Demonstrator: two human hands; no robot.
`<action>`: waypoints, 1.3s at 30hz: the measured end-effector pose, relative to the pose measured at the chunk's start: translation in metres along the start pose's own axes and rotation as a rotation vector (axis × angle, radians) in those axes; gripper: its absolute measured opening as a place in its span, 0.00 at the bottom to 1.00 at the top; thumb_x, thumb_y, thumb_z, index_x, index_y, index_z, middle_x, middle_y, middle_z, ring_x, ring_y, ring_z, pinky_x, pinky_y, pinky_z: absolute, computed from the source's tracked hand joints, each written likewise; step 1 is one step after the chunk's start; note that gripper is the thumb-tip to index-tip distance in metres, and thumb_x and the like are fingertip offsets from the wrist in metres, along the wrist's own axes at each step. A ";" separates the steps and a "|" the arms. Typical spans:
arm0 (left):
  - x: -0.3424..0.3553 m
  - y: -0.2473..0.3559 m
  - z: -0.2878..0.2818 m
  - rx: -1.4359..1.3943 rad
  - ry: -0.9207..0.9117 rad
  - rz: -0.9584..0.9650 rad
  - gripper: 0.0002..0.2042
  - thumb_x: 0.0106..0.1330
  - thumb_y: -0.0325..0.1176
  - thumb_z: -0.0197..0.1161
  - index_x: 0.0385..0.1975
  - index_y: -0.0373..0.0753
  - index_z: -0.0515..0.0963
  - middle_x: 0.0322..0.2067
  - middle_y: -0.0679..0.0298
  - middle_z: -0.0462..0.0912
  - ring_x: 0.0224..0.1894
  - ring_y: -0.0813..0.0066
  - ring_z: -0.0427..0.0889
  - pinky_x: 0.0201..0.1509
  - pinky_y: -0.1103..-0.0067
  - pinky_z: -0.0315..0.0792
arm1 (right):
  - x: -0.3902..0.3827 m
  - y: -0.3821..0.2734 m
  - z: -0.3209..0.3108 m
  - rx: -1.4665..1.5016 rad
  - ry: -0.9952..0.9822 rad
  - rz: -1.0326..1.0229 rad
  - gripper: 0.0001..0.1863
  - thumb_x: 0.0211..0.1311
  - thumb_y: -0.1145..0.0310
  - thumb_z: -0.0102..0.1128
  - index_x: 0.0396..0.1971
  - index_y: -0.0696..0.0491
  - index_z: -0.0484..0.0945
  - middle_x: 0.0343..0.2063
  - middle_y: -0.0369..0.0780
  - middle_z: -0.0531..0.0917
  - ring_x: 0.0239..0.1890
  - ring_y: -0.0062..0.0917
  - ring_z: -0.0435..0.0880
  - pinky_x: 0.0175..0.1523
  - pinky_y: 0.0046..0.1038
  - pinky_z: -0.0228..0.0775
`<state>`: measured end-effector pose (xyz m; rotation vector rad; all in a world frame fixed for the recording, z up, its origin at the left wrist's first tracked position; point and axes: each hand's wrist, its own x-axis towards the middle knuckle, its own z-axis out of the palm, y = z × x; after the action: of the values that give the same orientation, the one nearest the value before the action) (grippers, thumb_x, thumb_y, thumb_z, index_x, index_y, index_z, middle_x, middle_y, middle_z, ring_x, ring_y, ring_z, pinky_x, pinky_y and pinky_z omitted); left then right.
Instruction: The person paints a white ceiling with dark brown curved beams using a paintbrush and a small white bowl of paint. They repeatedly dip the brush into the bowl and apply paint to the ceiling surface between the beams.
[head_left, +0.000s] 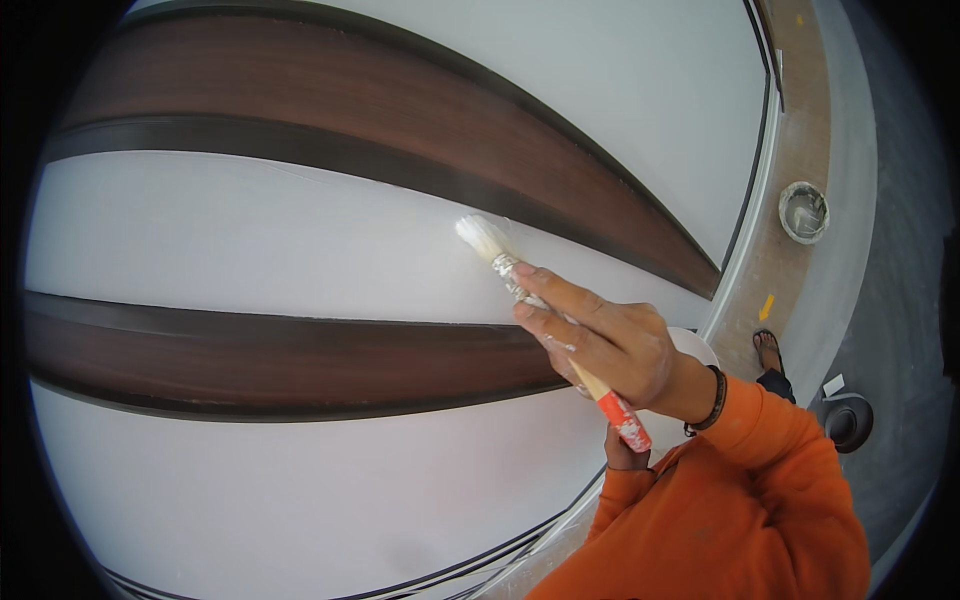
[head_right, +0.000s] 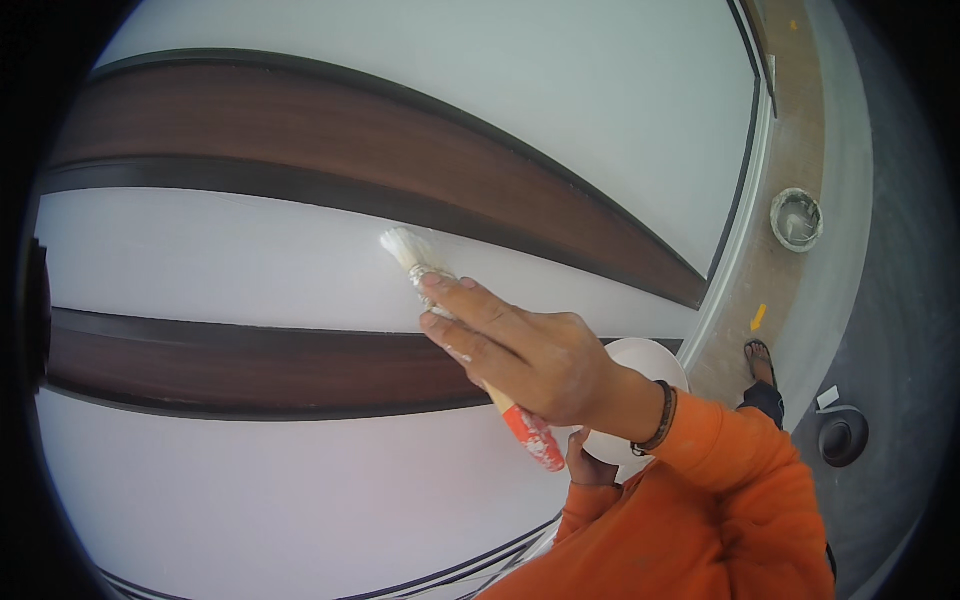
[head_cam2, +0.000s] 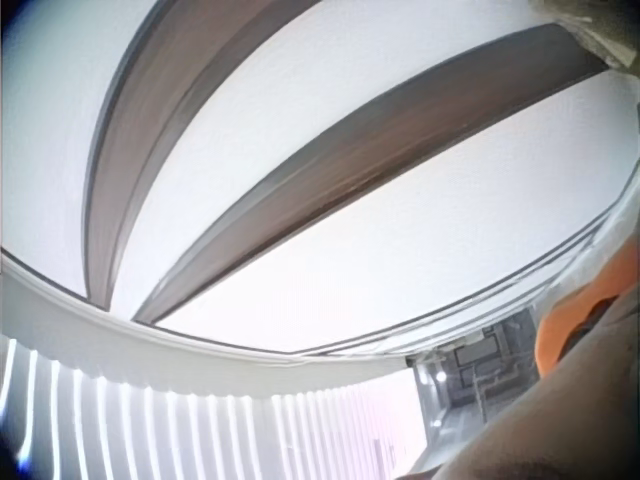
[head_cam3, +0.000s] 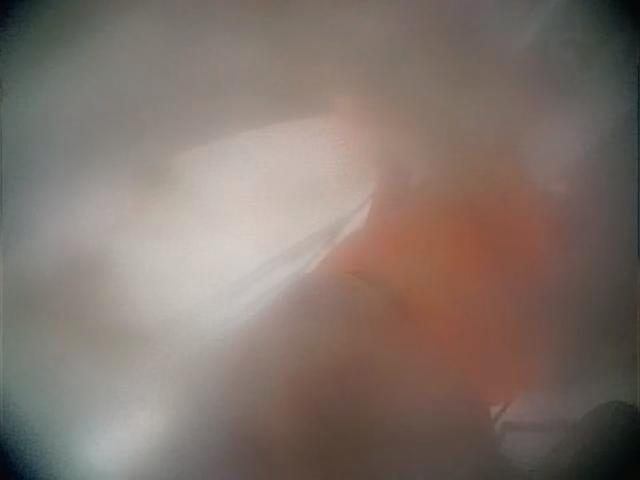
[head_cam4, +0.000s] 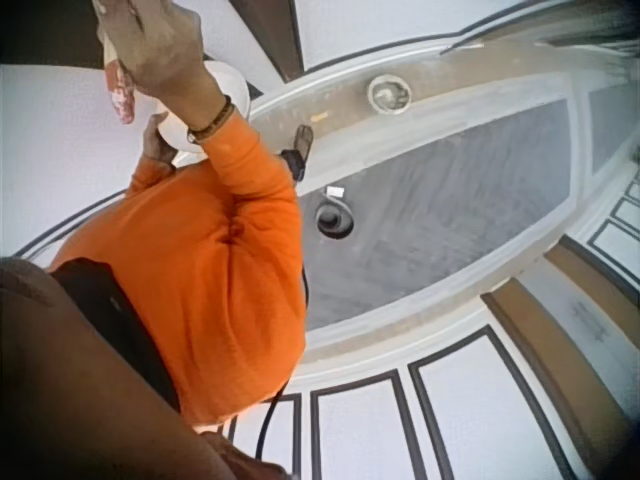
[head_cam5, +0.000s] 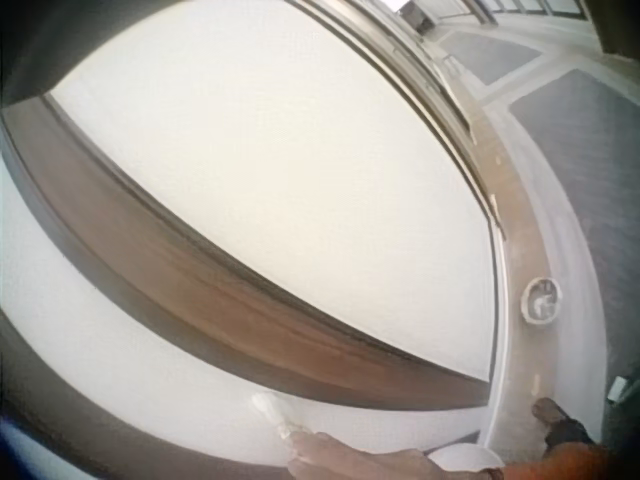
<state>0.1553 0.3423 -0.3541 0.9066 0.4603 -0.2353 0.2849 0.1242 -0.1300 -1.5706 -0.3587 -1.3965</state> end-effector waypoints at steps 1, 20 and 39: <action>-0.009 0.005 0.016 0.062 0.041 0.024 0.21 0.72 0.39 0.55 0.60 0.34 0.72 0.57 0.57 0.79 0.61 0.60 0.78 0.67 0.64 0.71 | -0.003 0.001 -0.003 0.006 -0.010 0.016 0.15 0.53 0.79 0.70 0.44 0.58 0.84 0.55 0.48 0.84 0.44 0.31 0.91 0.32 0.19 0.85; -0.019 0.006 -0.005 0.059 0.047 -0.015 0.23 0.68 0.37 0.59 0.59 0.30 0.74 0.57 0.53 0.80 0.60 0.59 0.79 0.66 0.64 0.71 | -0.029 0.005 -0.029 0.085 -0.088 0.022 0.18 0.53 0.80 0.70 0.46 0.60 0.82 0.56 0.50 0.84 0.41 0.31 0.91 0.35 0.20 0.86; -0.023 0.005 0.003 0.061 0.034 -0.027 0.25 0.67 0.42 0.57 0.60 0.32 0.73 0.55 0.55 0.81 0.58 0.56 0.80 0.65 0.62 0.72 | -0.020 0.015 -0.005 0.103 -0.012 0.057 0.18 0.49 0.83 0.70 0.44 0.58 0.84 0.54 0.49 0.85 0.30 0.24 0.90 0.26 0.17 0.80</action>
<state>0.1377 0.3431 -0.3381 0.9658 0.4993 -0.2595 0.2867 0.1200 -0.1550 -1.4950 -0.3845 -1.3054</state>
